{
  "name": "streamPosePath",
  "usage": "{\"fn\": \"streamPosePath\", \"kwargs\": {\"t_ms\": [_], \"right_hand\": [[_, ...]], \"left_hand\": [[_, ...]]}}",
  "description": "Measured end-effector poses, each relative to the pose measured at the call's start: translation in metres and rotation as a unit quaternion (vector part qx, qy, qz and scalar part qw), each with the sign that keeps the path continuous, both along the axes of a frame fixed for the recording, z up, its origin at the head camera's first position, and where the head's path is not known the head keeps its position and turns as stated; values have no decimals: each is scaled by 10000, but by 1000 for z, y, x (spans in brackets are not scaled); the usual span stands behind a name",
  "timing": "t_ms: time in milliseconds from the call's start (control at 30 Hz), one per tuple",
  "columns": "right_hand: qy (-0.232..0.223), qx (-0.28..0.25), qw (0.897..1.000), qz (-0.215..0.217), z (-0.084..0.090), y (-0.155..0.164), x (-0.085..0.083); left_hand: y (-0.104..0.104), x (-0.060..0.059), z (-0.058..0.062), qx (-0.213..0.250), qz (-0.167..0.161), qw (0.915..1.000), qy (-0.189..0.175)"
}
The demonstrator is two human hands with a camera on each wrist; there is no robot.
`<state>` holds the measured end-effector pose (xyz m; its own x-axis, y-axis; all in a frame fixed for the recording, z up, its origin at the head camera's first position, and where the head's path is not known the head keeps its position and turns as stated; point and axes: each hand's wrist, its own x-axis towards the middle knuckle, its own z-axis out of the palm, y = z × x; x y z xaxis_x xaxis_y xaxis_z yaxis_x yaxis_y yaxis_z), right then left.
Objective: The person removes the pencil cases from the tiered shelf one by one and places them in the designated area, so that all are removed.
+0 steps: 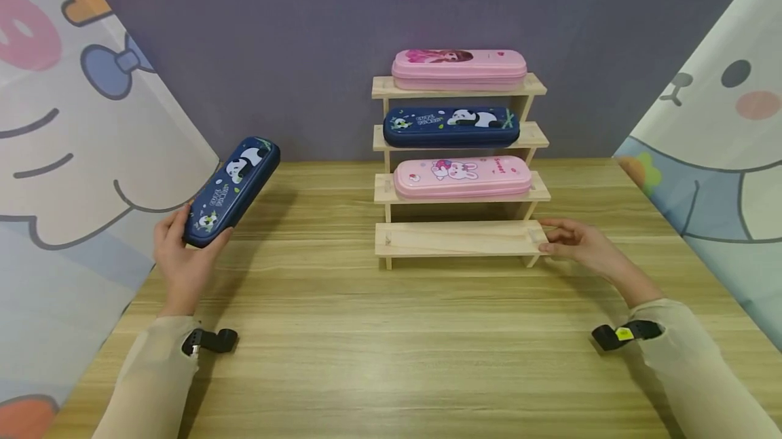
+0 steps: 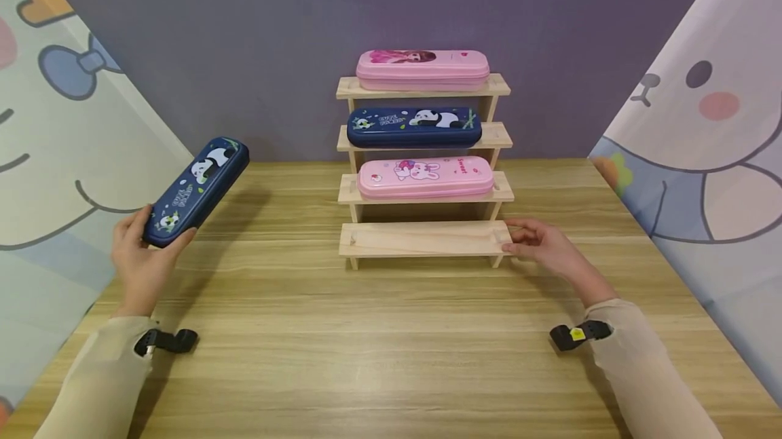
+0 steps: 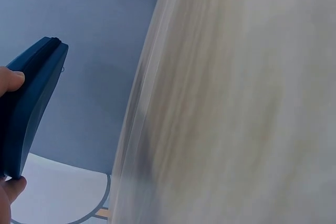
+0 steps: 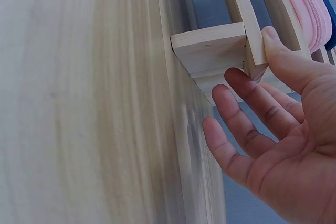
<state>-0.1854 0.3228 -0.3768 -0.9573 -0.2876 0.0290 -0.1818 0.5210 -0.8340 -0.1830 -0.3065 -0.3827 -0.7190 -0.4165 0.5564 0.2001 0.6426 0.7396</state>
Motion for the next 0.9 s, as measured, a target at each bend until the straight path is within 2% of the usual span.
{"fn": "streamPosePath", "kwargs": {"t_ms": [300, 533, 900], "right_hand": [[49, -61, 9999, 67, -2, 2, -2], [-38, -289, 9995, 93, -3, 1, -2], [-10, -301, 9995, 130, -4, 2, -3]], "left_hand": [[-9, -12, 3, -103, 354, 9988, -309], [-15, -22, 5, -112, 402, 9979, -505], [-24, -34, 5, -17, 519, 9949, -864]]}}
